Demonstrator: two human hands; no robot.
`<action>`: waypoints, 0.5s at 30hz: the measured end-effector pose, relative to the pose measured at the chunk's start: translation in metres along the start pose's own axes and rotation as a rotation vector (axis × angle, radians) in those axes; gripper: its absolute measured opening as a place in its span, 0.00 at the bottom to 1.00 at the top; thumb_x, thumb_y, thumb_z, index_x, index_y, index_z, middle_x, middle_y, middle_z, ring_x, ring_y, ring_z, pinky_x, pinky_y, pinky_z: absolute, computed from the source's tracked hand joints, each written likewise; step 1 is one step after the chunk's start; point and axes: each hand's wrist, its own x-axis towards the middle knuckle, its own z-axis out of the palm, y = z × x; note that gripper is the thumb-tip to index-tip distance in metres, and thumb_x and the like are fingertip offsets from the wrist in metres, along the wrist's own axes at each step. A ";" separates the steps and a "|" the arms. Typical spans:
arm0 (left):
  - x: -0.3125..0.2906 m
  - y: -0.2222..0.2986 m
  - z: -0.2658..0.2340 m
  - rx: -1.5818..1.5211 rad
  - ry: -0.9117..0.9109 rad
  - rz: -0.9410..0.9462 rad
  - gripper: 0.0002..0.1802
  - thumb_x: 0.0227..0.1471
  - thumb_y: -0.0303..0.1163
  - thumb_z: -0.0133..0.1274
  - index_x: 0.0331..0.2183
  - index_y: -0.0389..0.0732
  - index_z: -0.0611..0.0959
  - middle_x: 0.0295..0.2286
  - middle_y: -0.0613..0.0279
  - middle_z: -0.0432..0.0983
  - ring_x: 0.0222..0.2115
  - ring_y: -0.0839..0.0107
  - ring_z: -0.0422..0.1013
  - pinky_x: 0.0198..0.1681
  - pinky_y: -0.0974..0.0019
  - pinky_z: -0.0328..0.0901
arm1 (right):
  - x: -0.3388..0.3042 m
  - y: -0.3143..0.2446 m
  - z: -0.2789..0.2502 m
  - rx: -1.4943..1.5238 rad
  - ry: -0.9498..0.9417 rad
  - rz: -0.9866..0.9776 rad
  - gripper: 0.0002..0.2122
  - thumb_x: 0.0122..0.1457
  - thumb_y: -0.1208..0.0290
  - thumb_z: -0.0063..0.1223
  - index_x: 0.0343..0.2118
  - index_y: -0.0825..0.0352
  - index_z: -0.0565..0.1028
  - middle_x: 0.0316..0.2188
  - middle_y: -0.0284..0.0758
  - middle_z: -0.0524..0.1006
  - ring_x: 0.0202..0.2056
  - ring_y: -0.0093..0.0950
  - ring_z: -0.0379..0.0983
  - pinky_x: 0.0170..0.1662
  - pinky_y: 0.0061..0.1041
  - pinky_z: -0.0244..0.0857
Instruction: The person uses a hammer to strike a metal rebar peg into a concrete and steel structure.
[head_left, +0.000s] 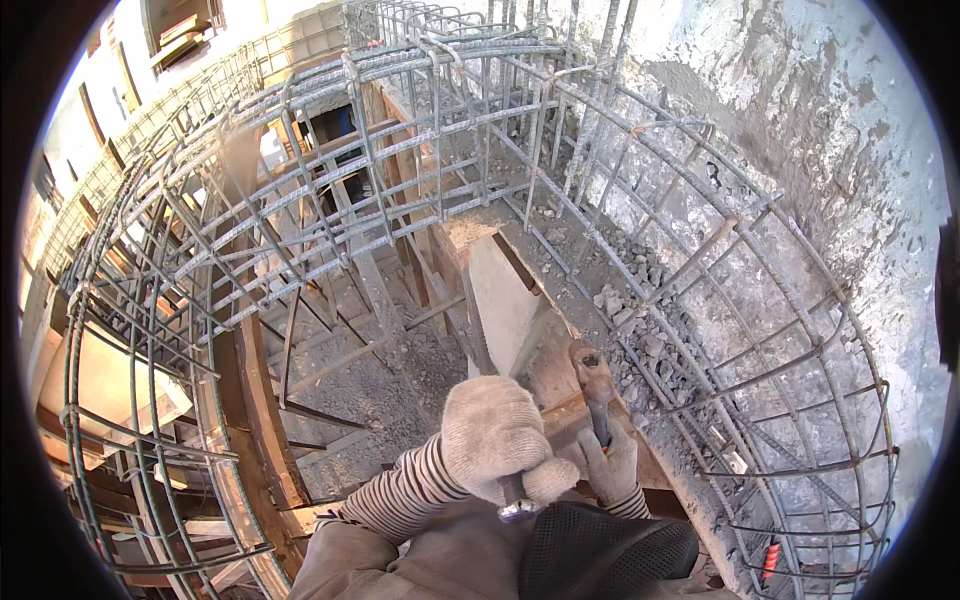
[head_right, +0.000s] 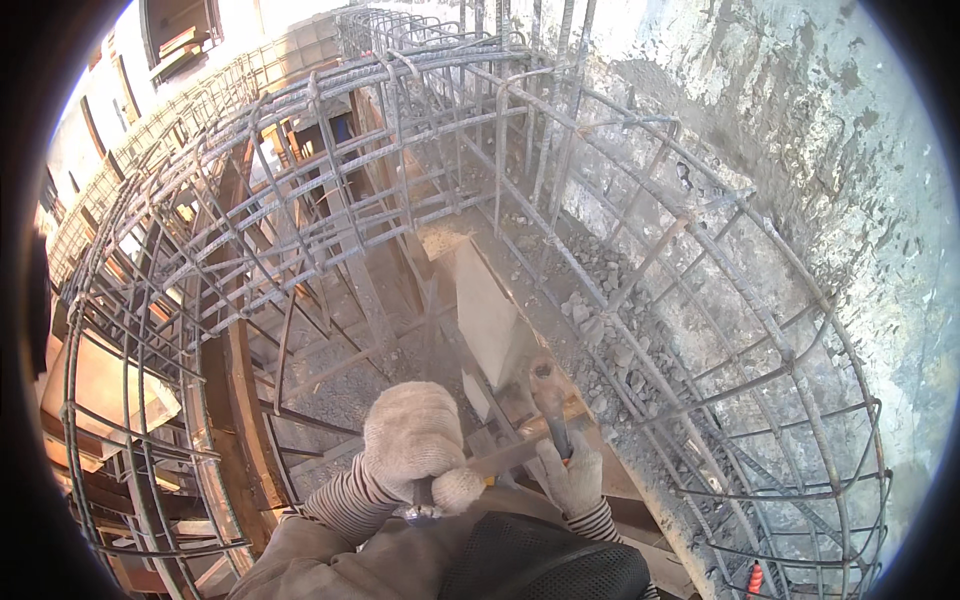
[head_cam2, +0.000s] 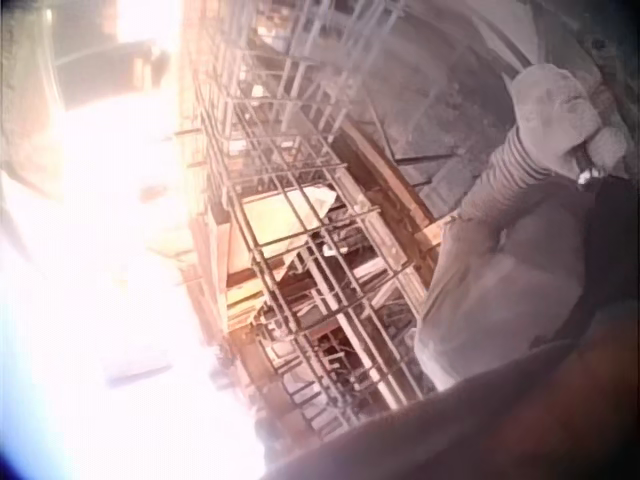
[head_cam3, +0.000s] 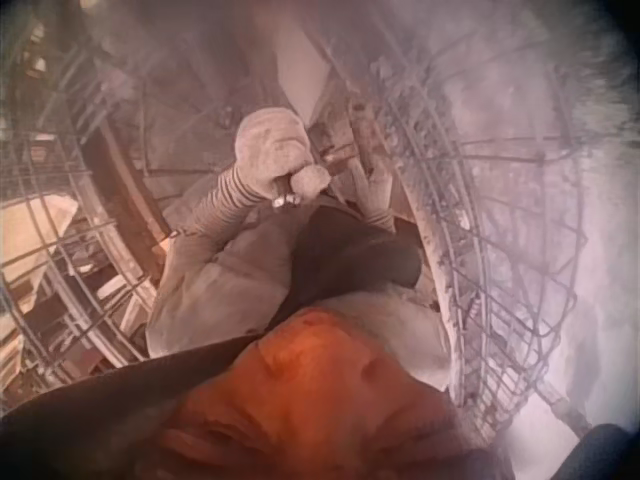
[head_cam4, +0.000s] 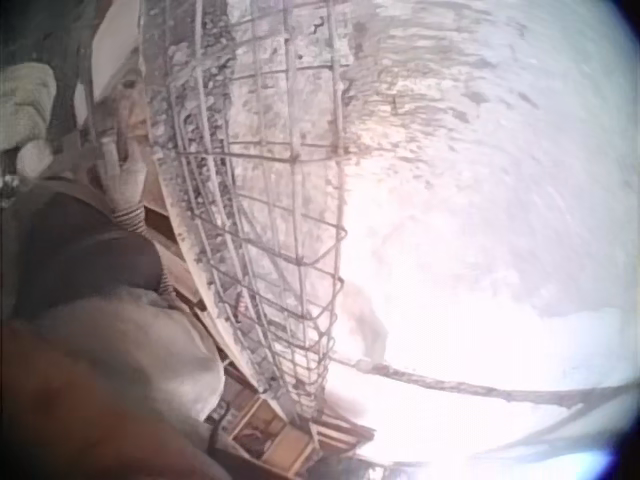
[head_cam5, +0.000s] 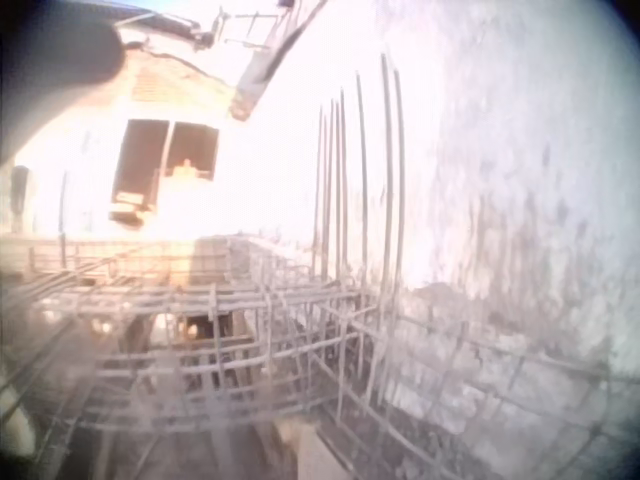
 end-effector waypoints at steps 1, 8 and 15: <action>0.002 -0.009 0.009 -0.026 0.009 0.099 0.13 0.37 0.40 0.69 0.22 0.49 0.80 0.20 0.71 0.71 0.20 0.63 0.71 0.23 0.58 0.65 | -0.011 -0.001 -0.011 0.087 0.051 -0.072 0.16 0.61 0.60 0.58 0.38 0.72 0.77 0.19 0.35 0.72 0.20 0.26 0.67 0.27 0.28 0.60; 0.031 -0.056 0.049 -0.146 -0.051 0.276 0.17 0.37 0.47 0.67 0.30 0.49 0.84 0.26 0.66 0.75 0.25 0.61 0.73 0.27 0.57 0.66 | -0.070 -0.035 -0.041 0.373 0.302 0.121 0.11 0.59 0.72 0.54 0.39 0.75 0.77 0.26 0.32 0.77 0.26 0.20 0.68 0.31 0.25 0.63; 0.054 -0.031 0.039 -0.250 0.013 0.319 0.23 0.33 0.53 0.63 0.30 0.49 0.82 0.26 0.66 0.71 0.24 0.63 0.70 0.26 0.58 0.63 | -0.120 0.022 -0.047 0.256 0.394 0.362 0.19 0.60 0.56 0.63 0.32 0.73 0.76 0.18 0.34 0.72 0.17 0.26 0.66 0.22 0.28 0.61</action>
